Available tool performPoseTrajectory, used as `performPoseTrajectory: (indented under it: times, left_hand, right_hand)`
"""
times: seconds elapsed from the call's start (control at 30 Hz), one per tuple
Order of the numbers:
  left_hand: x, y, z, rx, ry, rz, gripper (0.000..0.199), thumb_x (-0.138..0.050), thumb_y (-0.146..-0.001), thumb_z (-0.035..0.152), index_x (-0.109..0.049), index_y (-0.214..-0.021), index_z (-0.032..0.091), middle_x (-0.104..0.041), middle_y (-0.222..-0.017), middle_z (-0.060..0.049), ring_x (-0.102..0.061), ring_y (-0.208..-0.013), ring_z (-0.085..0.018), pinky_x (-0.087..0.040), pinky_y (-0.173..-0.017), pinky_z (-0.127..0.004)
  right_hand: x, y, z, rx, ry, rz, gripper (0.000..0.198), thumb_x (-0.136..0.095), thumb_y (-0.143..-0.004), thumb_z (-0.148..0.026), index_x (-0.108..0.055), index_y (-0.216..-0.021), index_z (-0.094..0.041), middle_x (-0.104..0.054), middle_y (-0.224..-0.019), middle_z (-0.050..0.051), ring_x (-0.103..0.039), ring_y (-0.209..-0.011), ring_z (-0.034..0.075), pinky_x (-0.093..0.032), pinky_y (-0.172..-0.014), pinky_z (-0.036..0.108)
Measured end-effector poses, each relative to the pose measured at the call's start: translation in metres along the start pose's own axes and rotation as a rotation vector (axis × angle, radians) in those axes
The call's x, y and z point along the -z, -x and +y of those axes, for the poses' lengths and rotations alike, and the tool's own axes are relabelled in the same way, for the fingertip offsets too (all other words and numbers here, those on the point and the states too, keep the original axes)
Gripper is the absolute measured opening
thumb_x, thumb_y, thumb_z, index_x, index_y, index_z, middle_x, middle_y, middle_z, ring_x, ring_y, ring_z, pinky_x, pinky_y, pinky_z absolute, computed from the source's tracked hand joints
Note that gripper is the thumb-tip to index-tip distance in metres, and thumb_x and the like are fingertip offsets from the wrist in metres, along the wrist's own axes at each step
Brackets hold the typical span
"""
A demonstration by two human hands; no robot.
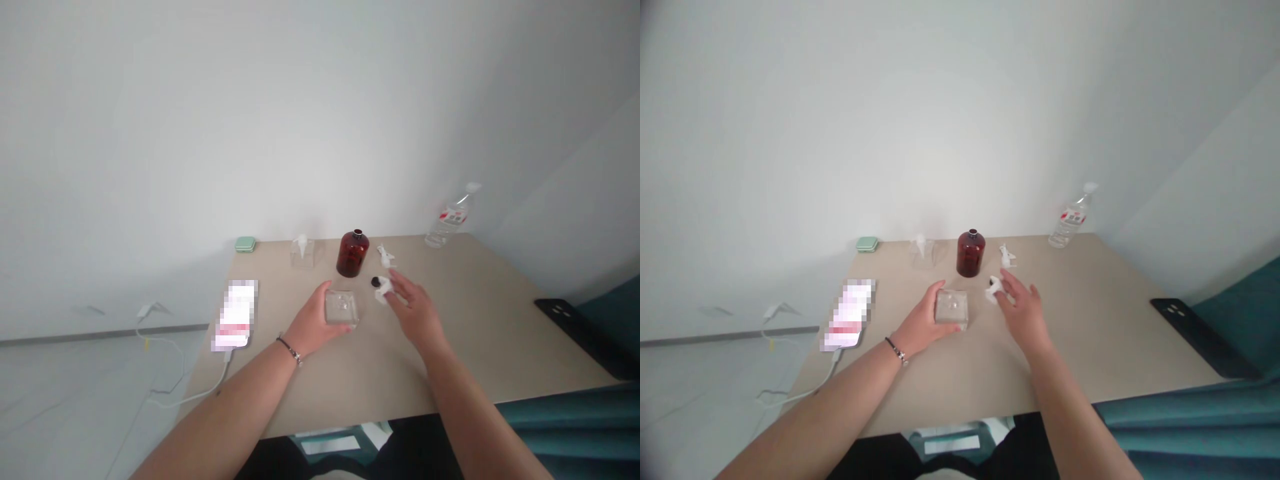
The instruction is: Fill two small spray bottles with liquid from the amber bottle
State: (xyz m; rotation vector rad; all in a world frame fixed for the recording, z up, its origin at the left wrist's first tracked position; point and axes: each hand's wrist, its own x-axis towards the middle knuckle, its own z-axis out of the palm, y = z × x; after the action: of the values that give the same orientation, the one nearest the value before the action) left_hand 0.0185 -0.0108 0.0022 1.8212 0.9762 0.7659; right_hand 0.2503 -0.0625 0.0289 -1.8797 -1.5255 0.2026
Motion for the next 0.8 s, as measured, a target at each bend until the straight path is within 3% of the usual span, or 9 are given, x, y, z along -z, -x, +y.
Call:
performPoseTrajectory:
  times: [0.07,0.17,0.27,0.4,0.53,0.67,0.8]
  left_hand:
    - [0.001,0.000,-0.001,0.004,0.000,-0.011,0.101,-0.084,-0.064,0.037,-0.028,-0.146,0.020,-0.053,-0.136,-0.016,-0.048,-0.130,-0.033,-0.036,-0.111,-0.051]
    - [0.001,0.000,-0.002,-0.001,-0.007,-0.026,0.100,-0.083,-0.066,0.038,-0.027,-0.147,0.020,-0.052,-0.137,-0.016,-0.048,-0.130,-0.032,-0.037,-0.111,-0.051]
    - [0.000,0.000,-0.003,-0.015,-0.008,-0.025,0.100,-0.082,-0.066,0.038,-0.027,-0.147,0.018,-0.050,-0.139,-0.017,-0.048,-0.131,-0.032,-0.036,-0.112,-0.050]
    - [0.001,-0.001,-0.001,-0.025,0.001,-0.022,0.100,-0.083,-0.065,0.038,-0.028,-0.147,0.018,-0.049,-0.140,-0.017,-0.046,-0.132,-0.033,-0.035,-0.113,-0.050]
    - [0.008,-0.001,0.002,-0.051,0.005,-0.065,0.099,-0.082,-0.064,0.032,-0.030,-0.146,0.019,-0.047,-0.142,-0.017,-0.045,-0.133,-0.033,-0.033,-0.114,-0.052]
    - [0.014,0.000,0.001,-0.090,0.010,-0.107,0.092,-0.077,-0.069,0.025,-0.029,-0.147,0.018,-0.045,-0.146,-0.017,-0.044,-0.135,-0.032,-0.032,-0.115,-0.051]
    - [0.014,-0.001,-0.003,-0.104,0.019,-0.107,0.091,-0.076,-0.069,0.027,-0.029,-0.147,0.019,-0.047,-0.144,-0.017,-0.047,-0.132,-0.032,-0.035,-0.114,-0.051]
  right_hand:
    - [0.016,-0.010,0.031,-0.101,0.201,0.033,0.046,-0.046,-0.090,-0.034,-0.055,-0.134,-0.028,-0.072,-0.117,0.010,-0.065,-0.113,0.029,-0.022,-0.112,0.061]
    - [0.035,-0.017,0.068,-0.134,0.513,-0.042,0.042,-0.043,-0.089,-0.030,-0.061,-0.127,-0.025,-0.070,-0.121,0.014,-0.063,-0.114,0.034,-0.013,-0.111,0.066]
    - [0.043,-0.017,0.081,-0.100,0.571,-0.117,0.040,-0.046,-0.087,-0.029,-0.066,-0.122,-0.028,-0.064,-0.131,0.015,-0.057,-0.121,0.037,-0.016,-0.108,0.069]
    - [0.034,-0.025,0.060,-0.058,0.577,-0.076,0.046,-0.048,-0.082,-0.025,-0.063,-0.126,-0.027,-0.051,-0.145,0.013,-0.046,-0.132,0.038,-0.027,-0.106,0.066]
    - [0.009,-0.046,0.023,0.070,0.546,-0.226,0.044,-0.047,-0.088,-0.031,-0.061,-0.129,-0.022,-0.062,-0.126,0.015,-0.059,-0.116,0.030,-0.042,-0.100,0.046]
    - [-0.012,-0.064,0.004,0.014,0.600,-0.345,0.050,-0.051,-0.088,-0.048,-0.058,-0.131,-0.023,-0.063,-0.123,0.016,-0.063,-0.108,0.031,-0.047,-0.091,0.043]
    - [-0.012,-0.076,0.005,0.012,0.649,-0.320,0.047,-0.041,-0.093,-0.050,-0.059,-0.128,-0.023,-0.064,-0.124,0.015,-0.063,-0.107,0.029,-0.048,-0.086,0.040]
